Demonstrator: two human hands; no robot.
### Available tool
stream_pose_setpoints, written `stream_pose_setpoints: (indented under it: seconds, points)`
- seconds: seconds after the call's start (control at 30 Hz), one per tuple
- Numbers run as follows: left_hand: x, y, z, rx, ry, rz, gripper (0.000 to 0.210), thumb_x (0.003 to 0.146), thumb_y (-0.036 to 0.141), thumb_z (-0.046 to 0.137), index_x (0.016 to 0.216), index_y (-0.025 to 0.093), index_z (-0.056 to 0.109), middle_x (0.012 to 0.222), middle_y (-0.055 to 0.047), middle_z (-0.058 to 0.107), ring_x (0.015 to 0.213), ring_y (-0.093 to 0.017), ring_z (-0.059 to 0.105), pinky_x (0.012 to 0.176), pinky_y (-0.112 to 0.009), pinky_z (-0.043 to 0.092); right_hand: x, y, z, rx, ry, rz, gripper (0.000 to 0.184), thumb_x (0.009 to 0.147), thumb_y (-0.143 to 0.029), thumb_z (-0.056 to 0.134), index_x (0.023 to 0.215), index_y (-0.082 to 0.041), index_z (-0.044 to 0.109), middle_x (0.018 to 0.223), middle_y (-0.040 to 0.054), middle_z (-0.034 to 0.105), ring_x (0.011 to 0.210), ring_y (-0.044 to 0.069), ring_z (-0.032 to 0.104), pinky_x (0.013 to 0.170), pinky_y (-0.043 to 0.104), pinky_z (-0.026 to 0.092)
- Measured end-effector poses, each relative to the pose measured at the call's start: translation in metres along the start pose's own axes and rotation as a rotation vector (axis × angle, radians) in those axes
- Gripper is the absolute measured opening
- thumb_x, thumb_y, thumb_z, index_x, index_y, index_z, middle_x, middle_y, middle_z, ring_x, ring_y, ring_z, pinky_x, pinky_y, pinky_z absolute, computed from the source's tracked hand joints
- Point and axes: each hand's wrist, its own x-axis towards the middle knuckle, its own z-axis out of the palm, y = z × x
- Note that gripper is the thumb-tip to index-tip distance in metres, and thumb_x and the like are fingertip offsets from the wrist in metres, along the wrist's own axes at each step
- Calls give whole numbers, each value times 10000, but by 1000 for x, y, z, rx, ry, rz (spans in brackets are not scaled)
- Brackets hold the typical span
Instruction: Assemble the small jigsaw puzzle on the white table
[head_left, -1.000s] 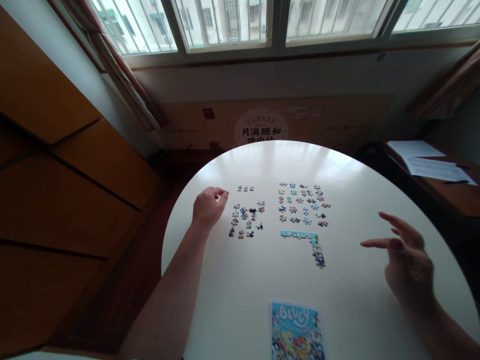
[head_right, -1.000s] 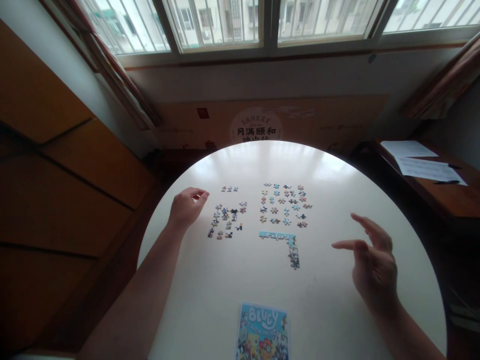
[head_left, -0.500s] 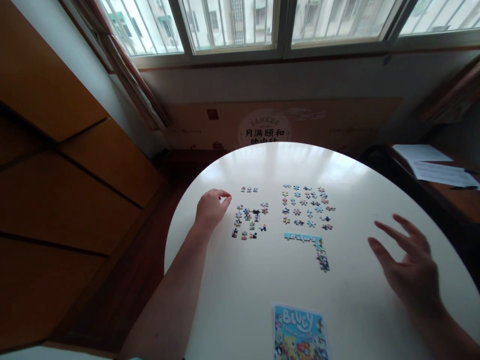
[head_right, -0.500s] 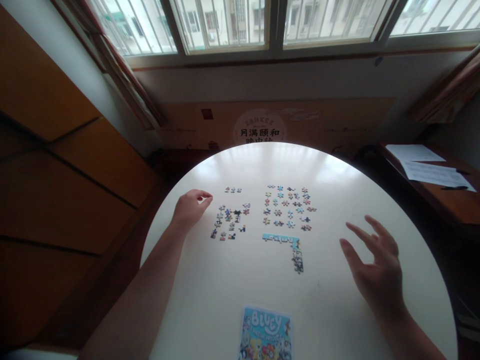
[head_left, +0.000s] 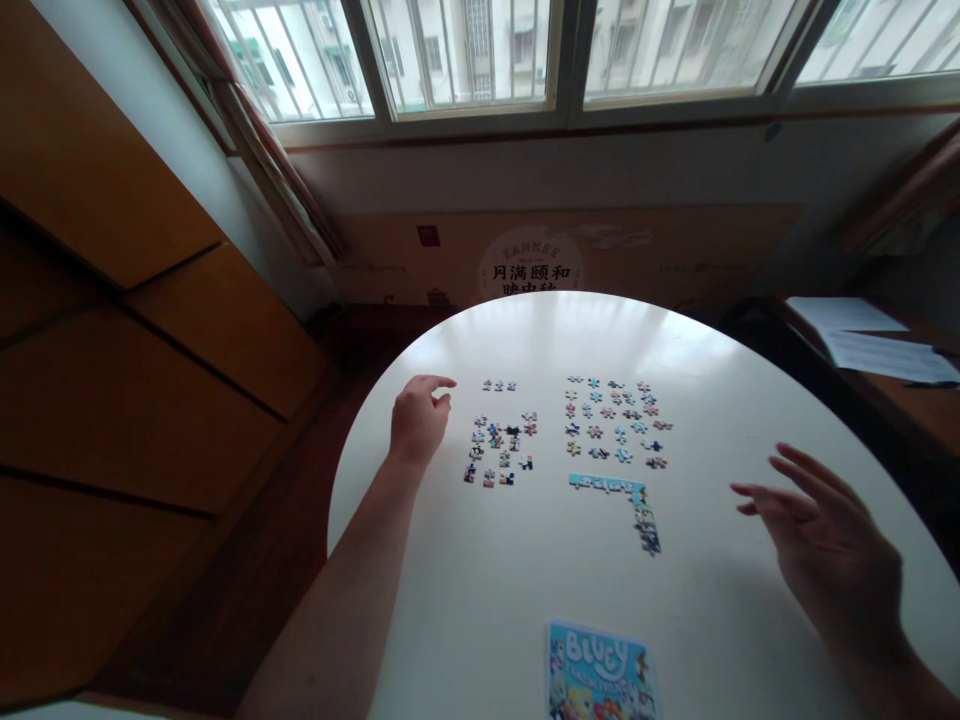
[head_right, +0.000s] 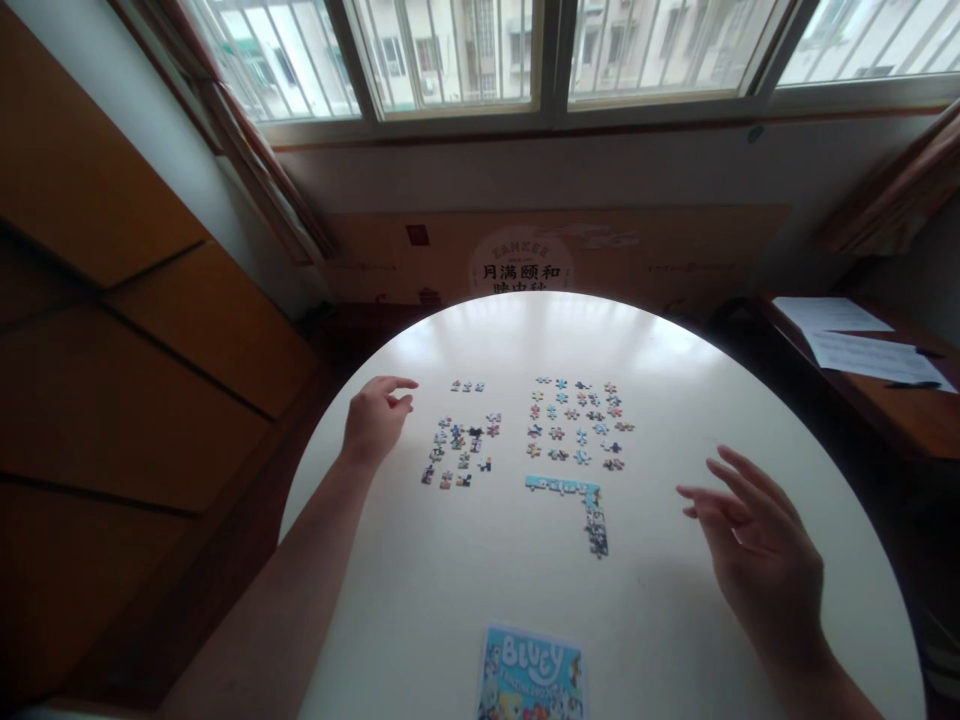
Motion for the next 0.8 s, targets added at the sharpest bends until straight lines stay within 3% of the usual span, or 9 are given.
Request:
stream_pose_setpoints:
  seconds: [0.1, 0.37, 0.7, 0.8]
  points:
    - [0, 0, 4, -56, -7, -7, 225, 871, 117, 549, 972, 185, 738, 1086, -57, 714, 632, -132, 694, 765, -312, 584, -1, -2, -2, -7, -5, 10, 466, 855, -334, 759, 1313, -340, 673, 1345, 76, 662, 679, 215, 741, 500, 412, 646]
    - [1, -6, 11, -144, 14, 53, 313, 887, 75, 425, 914, 150, 727, 1069, -77, 706, 709, -142, 741, 622, -255, 579, 1, 1, -4, -14, -5, 2, 439, 858, -312, 759, 1292, -313, 690, 1203, 81, 701, 680, 219, 738, 486, 378, 621]
    - [2, -3, 7, -25, 19, 72, 391, 773, 1, 424, 861, 183, 759, 904, -29, 744, 707, -153, 702, 794, -303, 577, 0, 8, -5, -34, 24, -4, 312, 850, -294, 756, 1162, -287, 746, 1143, 70, 688, 695, 189, 678, 471, 342, 562]
    - [1, 2, -3, 28, -66, 93, 350, 775, 39, 454, 813, 204, 760, 882, -32, 760, 800, -194, 707, 851, -331, 570, 1, 6, -4, -30, 47, 10, 276, 831, -304, 764, 1107, -308, 766, 1103, 78, 689, 664, 206, 667, 442, 368, 541]
